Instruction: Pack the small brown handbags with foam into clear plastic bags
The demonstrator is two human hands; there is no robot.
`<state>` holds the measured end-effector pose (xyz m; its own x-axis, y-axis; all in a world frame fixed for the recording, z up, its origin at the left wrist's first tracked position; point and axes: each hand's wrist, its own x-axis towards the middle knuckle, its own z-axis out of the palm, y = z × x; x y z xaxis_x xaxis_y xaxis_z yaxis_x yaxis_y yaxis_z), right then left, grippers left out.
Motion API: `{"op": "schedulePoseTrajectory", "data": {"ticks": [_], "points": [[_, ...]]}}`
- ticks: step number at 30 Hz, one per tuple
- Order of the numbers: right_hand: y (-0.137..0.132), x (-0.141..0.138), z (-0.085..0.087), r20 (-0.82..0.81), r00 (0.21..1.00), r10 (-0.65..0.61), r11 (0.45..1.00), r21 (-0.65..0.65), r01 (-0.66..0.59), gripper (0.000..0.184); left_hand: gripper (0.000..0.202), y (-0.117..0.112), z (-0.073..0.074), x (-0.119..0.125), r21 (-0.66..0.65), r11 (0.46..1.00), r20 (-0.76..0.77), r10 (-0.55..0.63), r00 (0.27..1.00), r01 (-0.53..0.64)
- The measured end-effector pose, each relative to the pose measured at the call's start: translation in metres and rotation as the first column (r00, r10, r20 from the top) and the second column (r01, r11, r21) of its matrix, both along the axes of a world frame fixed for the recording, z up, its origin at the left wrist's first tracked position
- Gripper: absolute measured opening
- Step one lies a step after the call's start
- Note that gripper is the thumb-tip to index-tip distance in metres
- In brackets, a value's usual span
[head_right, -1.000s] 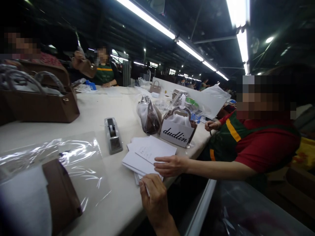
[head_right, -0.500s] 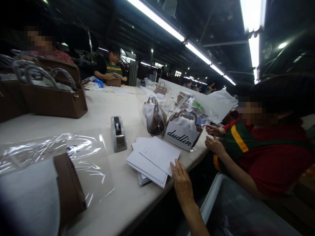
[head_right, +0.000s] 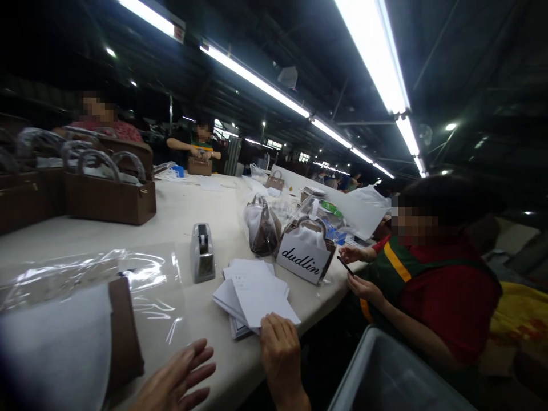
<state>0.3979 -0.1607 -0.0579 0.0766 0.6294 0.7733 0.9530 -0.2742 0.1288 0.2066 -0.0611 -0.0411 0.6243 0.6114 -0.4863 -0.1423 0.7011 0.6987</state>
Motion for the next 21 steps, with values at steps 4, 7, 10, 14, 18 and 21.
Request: {"op": "schedulePoseTrajectory", "data": {"ticks": [4,7,10,14,18,21], "points": [[0.015,-0.023,-0.012,-0.061,0.991,0.123,0.986,0.118,-0.115,0.020,0.041,0.008,-0.002,0.055,0.032,0.999,-0.030,-0.014,0.999,0.015],[0.020,-0.034,-0.019,-0.097,0.978,0.186,0.971,0.171,-0.168,0.019,0.036,0.015,-0.012,0.078,0.073,0.997,-0.017,0.000,1.000,0.001],[0.017,-0.037,-0.020,-0.149,0.957,0.250,0.959,0.174,-0.224,0.015,0.034,0.023,-0.022,0.082,0.065,0.997,0.045,0.041,0.998,-0.044],[-0.004,-0.022,-0.020,-0.251,0.949,0.193,0.966,0.220,-0.139,0.020,0.038,0.025,-0.028,0.071,0.102,0.994,0.050,-0.034,0.998,0.028],[-0.027,0.000,-0.033,-0.421,0.907,0.018,0.953,0.281,0.112,0.024,0.036,0.023,-0.027,0.063,0.141,0.989,-0.010,-0.042,0.999,0.043],[-0.034,0.007,-0.042,-0.496,0.868,-0.010,0.938,0.297,0.180,0.027,0.033,0.023,-0.024,0.068,0.155,0.988,-0.016,-0.021,1.000,0.023]]}}
